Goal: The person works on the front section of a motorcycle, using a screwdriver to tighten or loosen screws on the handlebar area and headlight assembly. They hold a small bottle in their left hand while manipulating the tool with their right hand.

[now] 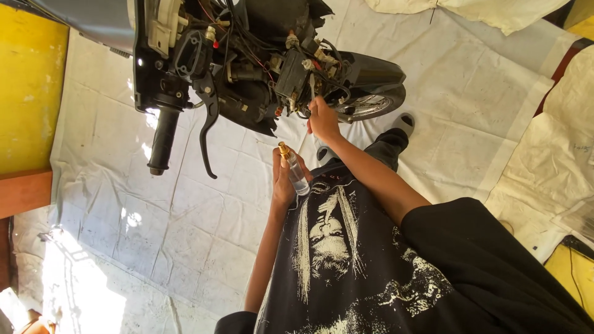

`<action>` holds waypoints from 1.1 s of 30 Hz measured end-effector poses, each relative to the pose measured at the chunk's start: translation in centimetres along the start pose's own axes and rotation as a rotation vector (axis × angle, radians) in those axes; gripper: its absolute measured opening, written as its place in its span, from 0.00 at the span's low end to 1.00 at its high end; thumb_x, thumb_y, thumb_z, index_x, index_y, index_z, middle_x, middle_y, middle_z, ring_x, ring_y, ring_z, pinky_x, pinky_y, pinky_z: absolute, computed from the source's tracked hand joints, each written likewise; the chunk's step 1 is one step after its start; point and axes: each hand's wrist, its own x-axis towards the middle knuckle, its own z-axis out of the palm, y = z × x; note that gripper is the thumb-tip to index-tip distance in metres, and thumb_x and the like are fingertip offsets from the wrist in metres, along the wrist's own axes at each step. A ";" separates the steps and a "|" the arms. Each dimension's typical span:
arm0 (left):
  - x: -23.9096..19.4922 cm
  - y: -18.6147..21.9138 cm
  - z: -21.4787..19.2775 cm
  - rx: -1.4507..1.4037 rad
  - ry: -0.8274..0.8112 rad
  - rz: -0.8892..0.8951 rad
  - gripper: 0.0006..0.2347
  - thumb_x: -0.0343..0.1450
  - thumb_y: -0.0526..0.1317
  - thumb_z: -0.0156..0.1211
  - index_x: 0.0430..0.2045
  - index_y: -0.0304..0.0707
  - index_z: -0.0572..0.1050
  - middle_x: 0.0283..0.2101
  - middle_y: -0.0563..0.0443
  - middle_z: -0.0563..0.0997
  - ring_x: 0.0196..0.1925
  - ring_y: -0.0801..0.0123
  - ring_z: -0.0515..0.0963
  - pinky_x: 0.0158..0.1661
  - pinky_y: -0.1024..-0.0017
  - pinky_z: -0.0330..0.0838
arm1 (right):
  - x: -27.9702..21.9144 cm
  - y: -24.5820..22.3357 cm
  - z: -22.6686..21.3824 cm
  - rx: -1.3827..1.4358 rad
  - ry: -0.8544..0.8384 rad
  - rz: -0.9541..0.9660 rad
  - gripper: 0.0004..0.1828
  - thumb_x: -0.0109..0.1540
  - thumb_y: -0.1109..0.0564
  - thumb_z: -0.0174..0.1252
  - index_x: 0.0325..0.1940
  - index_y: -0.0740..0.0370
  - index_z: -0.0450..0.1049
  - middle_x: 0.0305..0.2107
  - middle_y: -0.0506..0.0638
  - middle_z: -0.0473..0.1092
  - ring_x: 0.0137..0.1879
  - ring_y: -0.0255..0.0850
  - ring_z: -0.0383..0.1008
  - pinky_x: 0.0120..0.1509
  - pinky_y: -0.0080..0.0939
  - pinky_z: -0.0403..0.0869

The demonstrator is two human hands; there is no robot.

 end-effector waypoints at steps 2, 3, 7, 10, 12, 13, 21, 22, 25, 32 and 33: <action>0.2 0.7 0.3 0.037 0.013 -0.025 0.22 0.78 0.60 0.36 0.38 0.38 0.64 0.17 0.43 0.77 0.15 0.66 0.78 0.20 0.78 0.66 | -0.1 0.3 0.5 0.024 -0.015 0.014 0.11 0.70 0.53 0.38 0.43 0.54 0.67 0.13 0.46 0.73 0.19 0.40 0.77 0.24 0.37 0.75; 0.3 1.1 0.5 0.073 0.030 -0.052 0.23 0.78 0.60 0.35 0.33 0.38 0.68 0.16 0.41 0.78 0.16 0.67 0.79 0.21 0.78 0.65 | -0.2 0.5 0.6 0.045 -0.033 0.029 0.12 0.70 0.51 0.37 0.43 0.53 0.67 0.13 0.46 0.73 0.19 0.40 0.78 0.25 0.36 0.76; -0.2 0.8 -0.1 0.084 0.045 -0.166 0.28 0.77 0.62 0.33 0.25 0.37 0.73 0.14 0.45 0.78 0.14 0.75 0.74 0.21 0.82 0.62 | 0.0 -0.7 0.1 0.068 -0.023 0.042 0.11 0.69 0.52 0.38 0.40 0.52 0.67 0.14 0.47 0.75 0.19 0.40 0.79 0.24 0.35 0.76; -0.2 -2.9 -1.9 -0.168 0.118 -0.202 0.25 0.76 0.62 0.39 0.42 0.36 0.69 0.24 0.39 0.79 0.18 0.62 0.81 0.19 0.72 0.75 | -0.2 -0.6 -0.2 0.065 -0.002 -0.002 0.11 0.70 0.54 0.38 0.42 0.55 0.67 0.13 0.46 0.73 0.19 0.43 0.78 0.26 0.38 0.75; -0.3 -2.9 -2.1 -0.213 0.170 -0.224 0.26 0.77 0.62 0.39 0.54 0.38 0.66 0.27 0.41 0.72 0.17 0.61 0.76 0.20 0.65 0.77 | -0.5 -0.8 -0.6 0.035 -0.038 0.028 0.12 0.71 0.51 0.36 0.41 0.52 0.66 0.14 0.46 0.74 0.20 0.39 0.79 0.25 0.34 0.76; -0.3 -2.6 -1.9 -0.212 0.172 -0.223 0.26 0.77 0.62 0.39 0.54 0.38 0.66 0.27 0.41 0.72 0.17 0.61 0.76 0.20 0.65 0.77 | -0.1 -0.9 -0.5 0.035 -0.039 0.027 0.12 0.71 0.51 0.36 0.41 0.52 0.66 0.14 0.46 0.74 0.20 0.39 0.79 0.25 0.34 0.76; 0.5 -2.4 -1.5 0.073 0.028 0.014 0.29 0.78 0.35 0.51 0.73 0.49 0.44 0.36 0.41 0.73 0.23 0.61 0.80 0.23 0.66 0.80 | 0.3 -0.3 0.6 0.211 -0.018 0.037 0.13 0.70 0.51 0.38 0.41 0.56 0.68 0.15 0.51 0.75 0.19 0.43 0.78 0.22 0.36 0.75; 0.8 -2.1 -1.3 0.073 0.025 0.018 0.29 0.78 0.35 0.51 0.73 0.49 0.44 0.36 0.41 0.73 0.23 0.61 0.80 0.23 0.66 0.80 | 1.1 -0.3 0.4 0.211 -0.015 0.033 0.13 0.70 0.51 0.38 0.41 0.56 0.68 0.15 0.51 0.75 0.19 0.43 0.78 0.22 0.36 0.75; 0.1 -1.1 -0.5 0.335 -0.022 0.128 0.31 0.73 0.29 0.59 0.70 0.30 0.51 0.29 0.41 0.77 0.16 0.60 0.80 0.20 0.67 0.78 | 1.1 1.0 0.7 0.216 -0.004 0.074 0.13 0.69 0.51 0.38 0.39 0.54 0.68 0.14 0.49 0.74 0.18 0.41 0.78 0.22 0.34 0.75; 0.4 -1.3 0.7 0.793 0.053 0.159 0.29 0.67 0.37 0.66 0.66 0.41 0.68 0.53 0.33 0.81 0.45 0.40 0.84 0.44 0.53 0.77 | 1.3 0.0 0.9 0.263 -0.037 0.090 0.13 0.71 0.50 0.37 0.42 0.54 0.67 0.15 0.52 0.73 0.18 0.43 0.78 0.19 0.33 0.74; 0.3 -1.5 0.9 0.782 0.056 0.136 0.27 0.67 0.37 0.67 0.65 0.42 0.69 0.53 0.36 0.81 0.46 0.40 0.84 0.45 0.52 0.77 | 2.0 0.2 1.3 0.336 -0.057 0.091 0.14 0.71 0.50 0.37 0.43 0.56 0.67 0.17 0.56 0.74 0.19 0.45 0.78 0.18 0.34 0.73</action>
